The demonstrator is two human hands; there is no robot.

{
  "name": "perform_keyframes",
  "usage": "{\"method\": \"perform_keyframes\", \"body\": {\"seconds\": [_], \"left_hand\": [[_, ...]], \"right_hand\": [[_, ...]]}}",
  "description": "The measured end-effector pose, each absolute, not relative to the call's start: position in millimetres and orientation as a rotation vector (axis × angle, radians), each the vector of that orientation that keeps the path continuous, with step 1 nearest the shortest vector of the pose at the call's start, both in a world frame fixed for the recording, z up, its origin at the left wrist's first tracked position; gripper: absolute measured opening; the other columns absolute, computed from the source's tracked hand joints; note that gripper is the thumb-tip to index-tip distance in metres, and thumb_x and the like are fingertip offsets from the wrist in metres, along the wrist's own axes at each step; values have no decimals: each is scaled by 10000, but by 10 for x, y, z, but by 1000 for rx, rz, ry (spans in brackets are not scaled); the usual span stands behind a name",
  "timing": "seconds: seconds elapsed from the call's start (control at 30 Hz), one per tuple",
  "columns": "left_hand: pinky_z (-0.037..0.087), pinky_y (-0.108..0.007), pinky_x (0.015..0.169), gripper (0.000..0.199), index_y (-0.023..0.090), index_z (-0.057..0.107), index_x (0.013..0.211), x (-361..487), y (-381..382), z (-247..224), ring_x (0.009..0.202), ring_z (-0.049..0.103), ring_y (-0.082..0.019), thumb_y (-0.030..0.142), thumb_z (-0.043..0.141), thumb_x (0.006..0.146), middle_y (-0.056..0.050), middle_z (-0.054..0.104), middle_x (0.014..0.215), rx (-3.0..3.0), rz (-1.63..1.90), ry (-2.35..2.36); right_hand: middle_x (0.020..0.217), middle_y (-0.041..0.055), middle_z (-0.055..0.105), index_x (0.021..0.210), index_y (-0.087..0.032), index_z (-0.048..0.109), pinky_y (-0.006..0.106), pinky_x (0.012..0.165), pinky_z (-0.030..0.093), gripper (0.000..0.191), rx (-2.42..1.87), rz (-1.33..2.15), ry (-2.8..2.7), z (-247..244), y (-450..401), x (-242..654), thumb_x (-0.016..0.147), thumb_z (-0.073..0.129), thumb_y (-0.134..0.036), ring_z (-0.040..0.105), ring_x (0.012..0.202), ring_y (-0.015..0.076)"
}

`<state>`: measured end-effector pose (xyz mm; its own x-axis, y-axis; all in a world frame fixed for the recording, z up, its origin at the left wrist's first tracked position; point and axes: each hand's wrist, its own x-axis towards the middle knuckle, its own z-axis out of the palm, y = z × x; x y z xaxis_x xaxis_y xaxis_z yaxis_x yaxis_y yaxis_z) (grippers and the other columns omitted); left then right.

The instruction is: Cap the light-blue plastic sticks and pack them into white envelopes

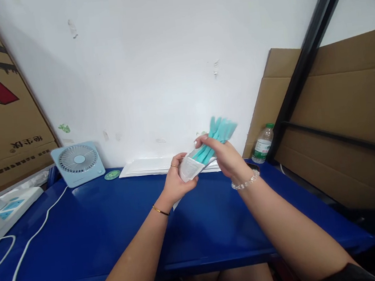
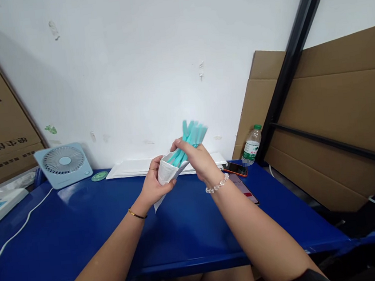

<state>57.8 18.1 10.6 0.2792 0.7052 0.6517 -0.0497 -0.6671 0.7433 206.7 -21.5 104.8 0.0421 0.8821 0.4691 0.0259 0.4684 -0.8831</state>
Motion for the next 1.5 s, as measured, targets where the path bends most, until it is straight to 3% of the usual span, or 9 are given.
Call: {"method": "perform_keyframes", "body": {"seconds": [0.5, 0.63, 0.73, 0.97, 1.07, 1.13, 1.2, 1.33, 1.5], "left_hand": [[404, -304, 878, 655, 224, 456, 1206, 484, 261, 56, 1006, 532, -212, 252, 747, 619, -42, 569, 1114, 1448, 1442, 437], [425, -352, 860, 621, 175, 517, 1184, 451, 247, 44, 1017, 563, -277, 379, 716, 632, -102, 618, 1092, 1215, 1175, 257], [440, -391, 846, 622, 142, 569, 1132, 425, 229, 56, 1018, 577, -320, 484, 689, 627, -147, 644, 1056, 1121, 961, 134], [484, -332, 746, 454, 165, 624, 1026, 360, 202, 114, 816, 643, -230, 309, 772, 621, -87, 689, 949, 1150, 1121, 429], [488, -308, 711, 357, 153, 656, 959, 347, 199, 124, 762, 644, -203, 326, 748, 660, -68, 701, 885, 1161, 1131, 459], [487, -294, 694, 328, 147, 671, 933, 339, 198, 121, 744, 640, -194, 338, 736, 675, -63, 704, 857, 1188, 1102, 463], [486, -297, 701, 323, 148, 676, 940, 331, 198, 115, 748, 640, -196, 345, 724, 689, -62, 706, 850, 1203, 1075, 466], [476, -324, 761, 363, 164, 654, 1025, 326, 201, 106, 817, 642, -218, 358, 695, 721, -71, 705, 917, 1185, 1108, 456], [452, -323, 805, 391, 174, 615, 1096, 345, 178, 112, 910, 619, -230, 388, 642, 770, -68, 685, 1006, 1178, 1205, 424]], "right_hand": [[915, 46, 607, 951, -179, 605, 306, 722, 420, 402, -974, 835, -1766, 1376, -158, 1861, 709, 670, -492, 540, 824, 169], [1091, 54, 576, 1096, -216, 583, 328, 802, 444, 433, -805, 839, -1945, 1369, -127, 1993, 731, 677, -429, 549, 934, 174], [977, 47, 608, 1126, -207, 574, 314, 696, 483, 466, -794, 844, -2128, 1313, -85, 2084, 713, 705, -378, 573, 809, 161], [1217, 87, 522, 1220, -251, 534, 384, 793, 469, 422, -969, -49, -2052, 1196, -42, 2115, 836, 570, -422, 536, 977, 213], [1205, 103, 529, 1029, -216, 656, 442, 871, 415, 375, -934, -370, -2307, 1247, -76, 2153, 813, 567, -511, 507, 1038, 266], [1041, 97, 600, 936, -199, 680, 432, 843, 424, 384, -945, -404, -2494, 1293, -93, 2185, 821, 540, -537, 539, 961, 258], [961, 82, 611, 1046, -203, 643, 383, 774, 456, 402, -972, -336, -2536, 1323, -98, 2213, 842, 515, -526, 565, 865, 222], [1173, 108, 531, 1291, -230, 457, 372, 784, 465, 547, -841, -420, -2252, 1283, -93, 2251, 829, 542, -509, 544, 968, 228], [1018, 90, 631, 1061, -211, 620, 417, 889, 376, 323, -767, -571, -2335, 1153, -116, 2228, 864, 520, -446, 547, 981, 241]]}}
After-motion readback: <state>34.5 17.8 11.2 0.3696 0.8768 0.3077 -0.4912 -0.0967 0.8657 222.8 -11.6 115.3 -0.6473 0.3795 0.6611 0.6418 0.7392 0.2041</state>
